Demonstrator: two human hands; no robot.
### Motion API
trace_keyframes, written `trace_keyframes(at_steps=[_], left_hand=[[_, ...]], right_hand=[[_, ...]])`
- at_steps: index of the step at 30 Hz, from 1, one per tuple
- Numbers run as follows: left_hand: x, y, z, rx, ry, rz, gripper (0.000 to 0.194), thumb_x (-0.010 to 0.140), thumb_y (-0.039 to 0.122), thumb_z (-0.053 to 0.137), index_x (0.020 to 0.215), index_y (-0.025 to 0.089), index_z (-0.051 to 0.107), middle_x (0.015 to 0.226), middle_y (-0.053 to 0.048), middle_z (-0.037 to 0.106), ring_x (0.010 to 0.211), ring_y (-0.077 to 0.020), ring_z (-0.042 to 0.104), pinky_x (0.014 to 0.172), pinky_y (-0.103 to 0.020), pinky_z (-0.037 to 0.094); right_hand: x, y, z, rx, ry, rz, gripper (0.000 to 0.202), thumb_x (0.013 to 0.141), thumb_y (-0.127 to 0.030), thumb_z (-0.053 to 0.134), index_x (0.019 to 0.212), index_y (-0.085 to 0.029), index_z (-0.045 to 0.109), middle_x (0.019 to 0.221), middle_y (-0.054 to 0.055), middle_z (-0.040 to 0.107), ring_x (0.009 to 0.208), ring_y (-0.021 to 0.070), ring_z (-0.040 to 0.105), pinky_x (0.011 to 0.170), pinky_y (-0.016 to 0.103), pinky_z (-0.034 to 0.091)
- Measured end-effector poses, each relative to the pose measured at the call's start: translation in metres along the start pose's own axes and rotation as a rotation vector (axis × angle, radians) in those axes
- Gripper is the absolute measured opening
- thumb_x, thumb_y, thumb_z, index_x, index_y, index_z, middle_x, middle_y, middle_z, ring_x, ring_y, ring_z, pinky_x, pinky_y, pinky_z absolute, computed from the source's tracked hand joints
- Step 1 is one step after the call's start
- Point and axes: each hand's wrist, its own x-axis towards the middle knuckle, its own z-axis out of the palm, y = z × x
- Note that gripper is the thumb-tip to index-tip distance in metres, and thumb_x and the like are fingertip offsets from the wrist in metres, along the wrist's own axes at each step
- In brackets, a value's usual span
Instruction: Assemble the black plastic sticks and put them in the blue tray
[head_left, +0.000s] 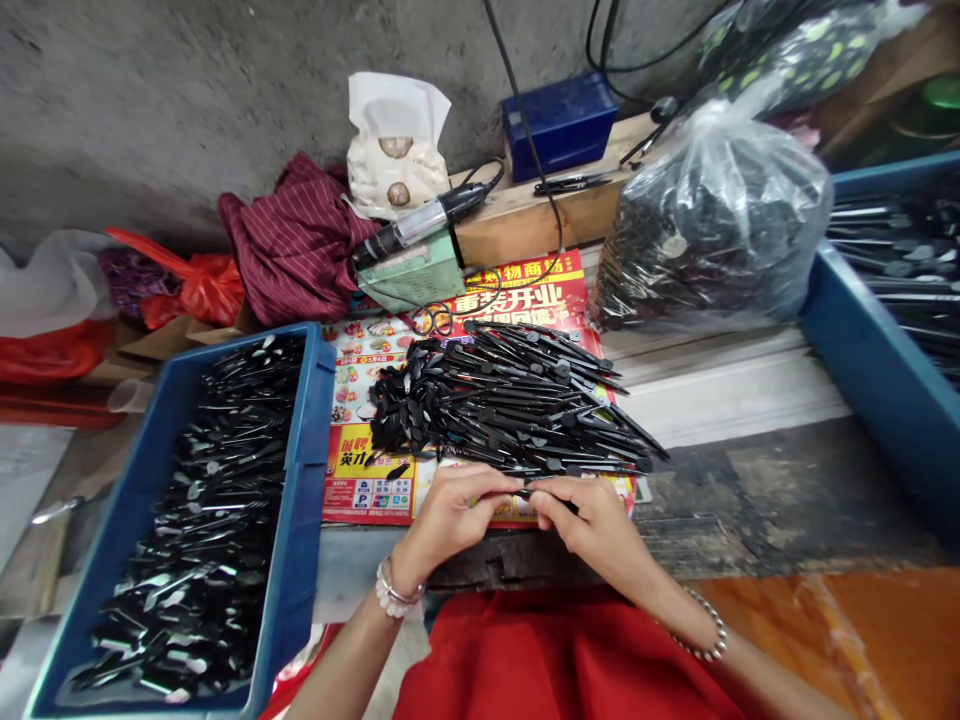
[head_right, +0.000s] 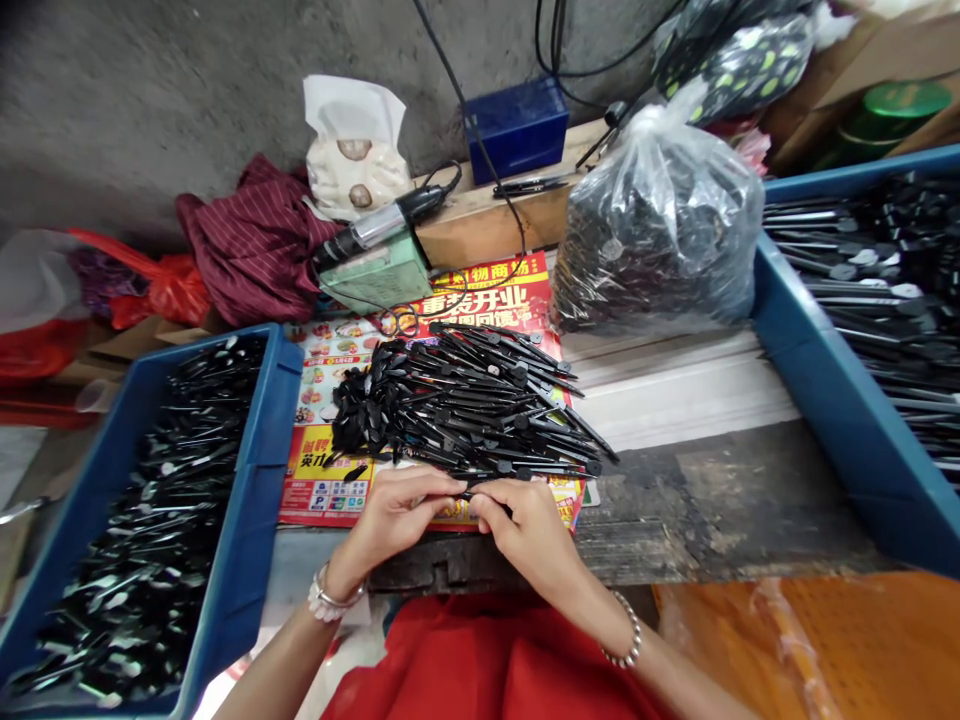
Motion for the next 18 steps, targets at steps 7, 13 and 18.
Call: trace_keyframes(at_steps=[7,13,18], left_hand=[[-0.002,0.000,0.002,0.000,0.025,0.035,0.018,0.086,0.012,0.061,0.098,0.020,0.073,0.087,-0.004,0.075,0.078,-0.0142,0.070,0.073,-0.023,0.054],[-0.001,0.010,0.003,0.002,0.121,-0.071,0.024,0.083,0.011,0.061,0.102,0.021,0.071,0.093,-0.003,0.075,0.084,-0.0157,0.070,0.082,-0.027,0.054],[-0.002,0.014,0.002,-0.065,0.134,-0.071,0.016,0.081,0.012,0.063,0.091,0.021,0.073,0.086,-0.002,0.076,0.078,-0.0156,0.070,0.078,-0.026,0.054]], right_hand=[[-0.003,0.004,0.003,-0.104,0.069,-0.116,0.027,0.095,-0.024,0.047,0.081,-0.018,0.069,0.066,0.001,0.066,0.062,0.0150,0.060,0.061,0.026,0.042],[-0.011,0.008,0.005,-0.405,0.282,-0.491,0.025,0.097,-0.016,0.043,0.107,-0.015,0.067,0.086,0.009,0.070,0.071,0.0168,0.065,0.065,0.028,0.050],[-0.010,0.008,0.003,-0.456,0.329,-0.604,0.025,0.094,-0.010,0.047,0.110,-0.013,0.067,0.089,0.011,0.071,0.076,0.0176,0.067,0.068,0.027,0.053]])
